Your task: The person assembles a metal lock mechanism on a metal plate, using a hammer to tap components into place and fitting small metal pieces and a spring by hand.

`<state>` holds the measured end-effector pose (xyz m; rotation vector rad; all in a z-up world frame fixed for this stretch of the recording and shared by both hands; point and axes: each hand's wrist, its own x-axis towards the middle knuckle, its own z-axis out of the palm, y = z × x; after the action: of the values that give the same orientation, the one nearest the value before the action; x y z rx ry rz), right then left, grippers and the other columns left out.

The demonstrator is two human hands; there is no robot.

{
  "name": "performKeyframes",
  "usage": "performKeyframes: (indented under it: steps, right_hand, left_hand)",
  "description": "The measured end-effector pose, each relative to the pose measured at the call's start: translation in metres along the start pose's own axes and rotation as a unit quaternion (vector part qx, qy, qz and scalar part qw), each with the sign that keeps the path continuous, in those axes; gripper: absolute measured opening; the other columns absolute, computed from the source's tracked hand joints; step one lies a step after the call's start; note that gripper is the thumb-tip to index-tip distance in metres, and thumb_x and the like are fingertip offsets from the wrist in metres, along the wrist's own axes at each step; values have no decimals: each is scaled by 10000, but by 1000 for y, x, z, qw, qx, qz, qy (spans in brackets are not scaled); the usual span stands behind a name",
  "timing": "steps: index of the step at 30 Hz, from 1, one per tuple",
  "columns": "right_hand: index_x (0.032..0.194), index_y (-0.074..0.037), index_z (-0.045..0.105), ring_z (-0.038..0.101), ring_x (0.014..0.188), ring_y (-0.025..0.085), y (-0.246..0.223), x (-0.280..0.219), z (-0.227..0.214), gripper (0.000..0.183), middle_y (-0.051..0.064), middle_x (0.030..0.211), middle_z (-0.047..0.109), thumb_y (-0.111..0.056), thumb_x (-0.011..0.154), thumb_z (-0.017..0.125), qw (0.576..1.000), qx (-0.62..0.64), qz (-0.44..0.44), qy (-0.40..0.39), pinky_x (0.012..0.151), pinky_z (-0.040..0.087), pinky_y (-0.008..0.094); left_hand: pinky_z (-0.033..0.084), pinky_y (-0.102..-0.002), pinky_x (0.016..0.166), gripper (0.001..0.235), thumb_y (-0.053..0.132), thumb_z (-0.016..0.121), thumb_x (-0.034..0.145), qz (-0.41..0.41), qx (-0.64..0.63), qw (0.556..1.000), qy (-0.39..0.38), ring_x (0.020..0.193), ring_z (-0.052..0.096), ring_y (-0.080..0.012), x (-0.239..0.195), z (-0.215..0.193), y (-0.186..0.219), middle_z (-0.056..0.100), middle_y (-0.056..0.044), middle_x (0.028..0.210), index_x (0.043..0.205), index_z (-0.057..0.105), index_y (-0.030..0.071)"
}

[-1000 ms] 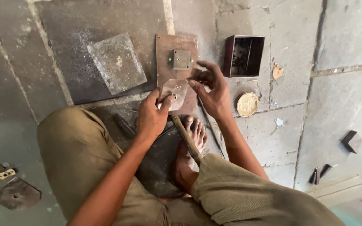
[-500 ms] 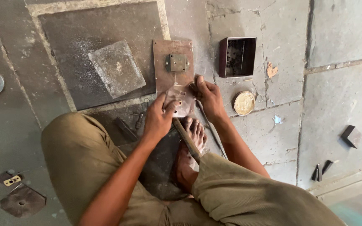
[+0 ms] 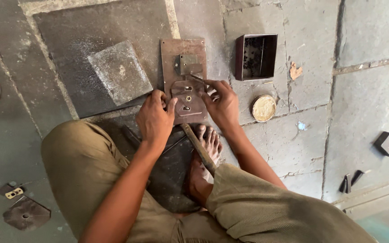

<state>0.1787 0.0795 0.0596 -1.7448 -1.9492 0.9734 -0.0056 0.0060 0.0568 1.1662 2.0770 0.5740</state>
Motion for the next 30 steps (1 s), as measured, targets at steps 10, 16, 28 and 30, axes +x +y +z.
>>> performKeyframes:
  steps: [10, 16, 28, 30]
  right_hand:
    - [1062, -47, 683, 732, 763, 166, 22, -1, 12, 431, 71, 935, 769, -293, 789, 909, 995, -5, 95, -7, 638, 611, 316]
    - [1279, -86, 630, 683, 696, 144, 6, 13, -1, 612, 73, 1036, 699, -181, 737, 900, 1000, 3, 23, -16, 576, 586, 294]
    - [1319, -180, 713, 568, 706, 168, -17, 67, -9, 539, 49, 1043, 637, -99, 811, 872, 979, -59, -162, -112, 664, 501, 367]
    - [1330, -199, 713, 570, 695, 161, -13, 67, -7, 532, 38, 1058, 649, -121, 832, 884, 975, -74, -178, -111, 654, 491, 363]
  left_hand:
    - [533, -485, 888, 554, 478, 691, 1002, -58, -95, 993, -26, 1010, 700, -419, 13, 52, -33, 713, -291, 1102, 1150, 671, -56]
    - [544, -469, 830, 505, 426, 680, 974, -105, -119, 987, -17, 947, 717, -388, 14, 43, -26, 722, -261, 1042, 1177, 666, -37]
    - [521, -484, 877, 403, 223, 733, 921, -69, -164, 983, -54, 1038, 682, -420, -11, 34, -28, 720, -263, 1099, 1232, 610, -2]
    - [516, -480, 858, 421, 197, 734, 919, -51, -160, 985, -43, 1016, 670, -433, -9, 37, -30, 698, -287, 1093, 1251, 598, -23]
